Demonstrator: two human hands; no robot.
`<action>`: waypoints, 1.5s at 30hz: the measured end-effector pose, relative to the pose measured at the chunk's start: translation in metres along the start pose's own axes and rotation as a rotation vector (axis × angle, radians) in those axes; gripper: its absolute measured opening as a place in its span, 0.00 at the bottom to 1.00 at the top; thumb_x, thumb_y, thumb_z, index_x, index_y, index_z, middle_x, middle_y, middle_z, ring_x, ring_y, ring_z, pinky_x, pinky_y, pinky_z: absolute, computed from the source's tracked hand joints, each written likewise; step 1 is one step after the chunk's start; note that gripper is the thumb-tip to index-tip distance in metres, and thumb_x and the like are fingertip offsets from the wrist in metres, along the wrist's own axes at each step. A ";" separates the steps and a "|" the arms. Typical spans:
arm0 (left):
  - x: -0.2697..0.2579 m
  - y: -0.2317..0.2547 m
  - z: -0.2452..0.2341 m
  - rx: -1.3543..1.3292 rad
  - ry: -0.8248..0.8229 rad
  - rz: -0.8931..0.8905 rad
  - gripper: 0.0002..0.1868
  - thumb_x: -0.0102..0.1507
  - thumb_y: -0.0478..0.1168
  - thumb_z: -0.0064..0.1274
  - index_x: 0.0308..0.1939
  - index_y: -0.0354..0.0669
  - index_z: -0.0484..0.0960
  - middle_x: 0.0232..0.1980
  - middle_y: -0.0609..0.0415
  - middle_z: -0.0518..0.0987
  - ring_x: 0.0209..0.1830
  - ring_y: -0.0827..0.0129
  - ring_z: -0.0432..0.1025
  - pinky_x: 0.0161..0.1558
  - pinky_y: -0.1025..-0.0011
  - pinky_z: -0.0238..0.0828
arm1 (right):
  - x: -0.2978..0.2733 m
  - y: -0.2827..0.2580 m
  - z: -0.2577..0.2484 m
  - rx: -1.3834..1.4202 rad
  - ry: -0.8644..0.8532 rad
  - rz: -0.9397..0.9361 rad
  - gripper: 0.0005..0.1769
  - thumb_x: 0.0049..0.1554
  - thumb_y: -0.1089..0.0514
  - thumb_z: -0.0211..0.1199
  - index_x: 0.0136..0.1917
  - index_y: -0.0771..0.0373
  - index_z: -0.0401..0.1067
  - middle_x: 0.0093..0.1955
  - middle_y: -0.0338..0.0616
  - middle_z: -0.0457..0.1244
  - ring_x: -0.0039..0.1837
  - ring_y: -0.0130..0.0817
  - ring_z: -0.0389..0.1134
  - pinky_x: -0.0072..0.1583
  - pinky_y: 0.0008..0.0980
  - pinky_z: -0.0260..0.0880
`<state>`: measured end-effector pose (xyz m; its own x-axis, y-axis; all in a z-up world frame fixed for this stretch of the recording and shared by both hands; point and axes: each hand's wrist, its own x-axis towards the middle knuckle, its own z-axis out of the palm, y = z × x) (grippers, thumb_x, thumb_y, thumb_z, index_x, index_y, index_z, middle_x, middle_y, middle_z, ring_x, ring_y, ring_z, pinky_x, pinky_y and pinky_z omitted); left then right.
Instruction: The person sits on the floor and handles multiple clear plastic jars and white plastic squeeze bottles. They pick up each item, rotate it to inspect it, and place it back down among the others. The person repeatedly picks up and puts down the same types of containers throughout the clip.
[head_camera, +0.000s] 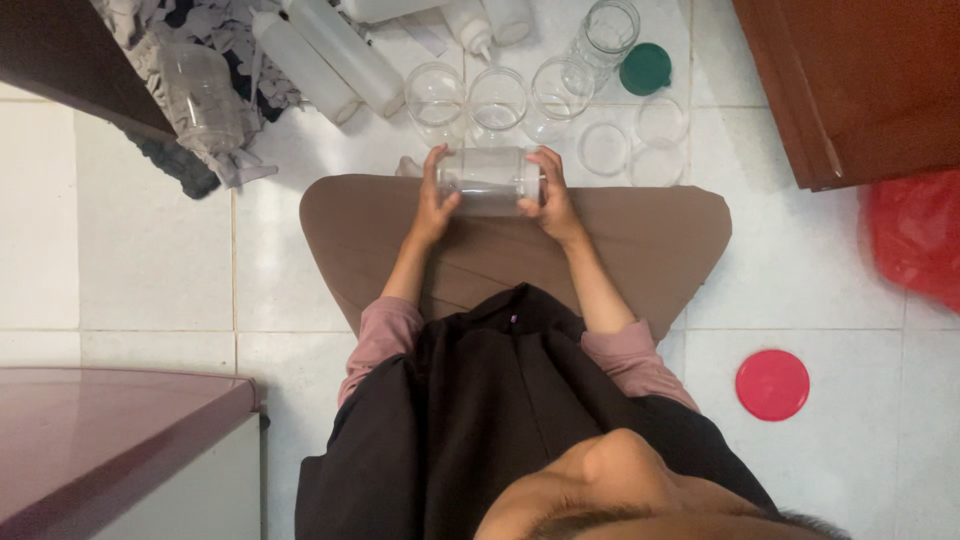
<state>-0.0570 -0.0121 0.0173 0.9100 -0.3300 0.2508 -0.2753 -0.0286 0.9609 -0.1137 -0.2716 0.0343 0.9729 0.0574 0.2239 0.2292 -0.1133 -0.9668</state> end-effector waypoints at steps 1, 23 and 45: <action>0.002 0.002 -0.001 -0.063 0.009 -0.030 0.52 0.65 0.72 0.46 0.82 0.46 0.51 0.83 0.44 0.56 0.84 0.49 0.52 0.82 0.52 0.46 | 0.000 -0.006 0.002 -0.060 -0.004 -0.019 0.43 0.50 0.46 0.73 0.74 0.51 0.58 0.79 0.49 0.45 0.78 0.45 0.52 0.73 0.45 0.63; 0.010 0.018 -0.011 -0.414 -0.047 -0.510 0.44 0.61 0.60 0.52 0.78 0.49 0.60 0.76 0.47 0.61 0.74 0.52 0.60 0.60 0.49 0.64 | -0.014 0.036 0.002 0.083 0.024 0.141 0.47 0.51 0.47 0.70 0.79 0.51 0.54 0.74 0.47 0.49 0.70 0.41 0.57 0.68 0.40 0.70; 0.001 -0.016 -0.008 -0.235 -0.021 -0.365 0.44 0.61 0.60 0.59 0.78 0.56 0.62 0.68 0.44 0.70 0.58 0.60 0.69 0.55 0.63 0.73 | -0.005 0.019 -0.004 0.244 0.109 0.240 0.52 0.49 0.36 0.68 0.79 0.51 0.52 0.80 0.50 0.47 0.83 0.48 0.46 0.79 0.46 0.51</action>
<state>-0.0488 -0.0046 0.0028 0.9273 -0.3577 -0.1106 0.1439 0.0676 0.9873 -0.1141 -0.2779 0.0152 0.9987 -0.0496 -0.0139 -0.0074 0.1299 -0.9915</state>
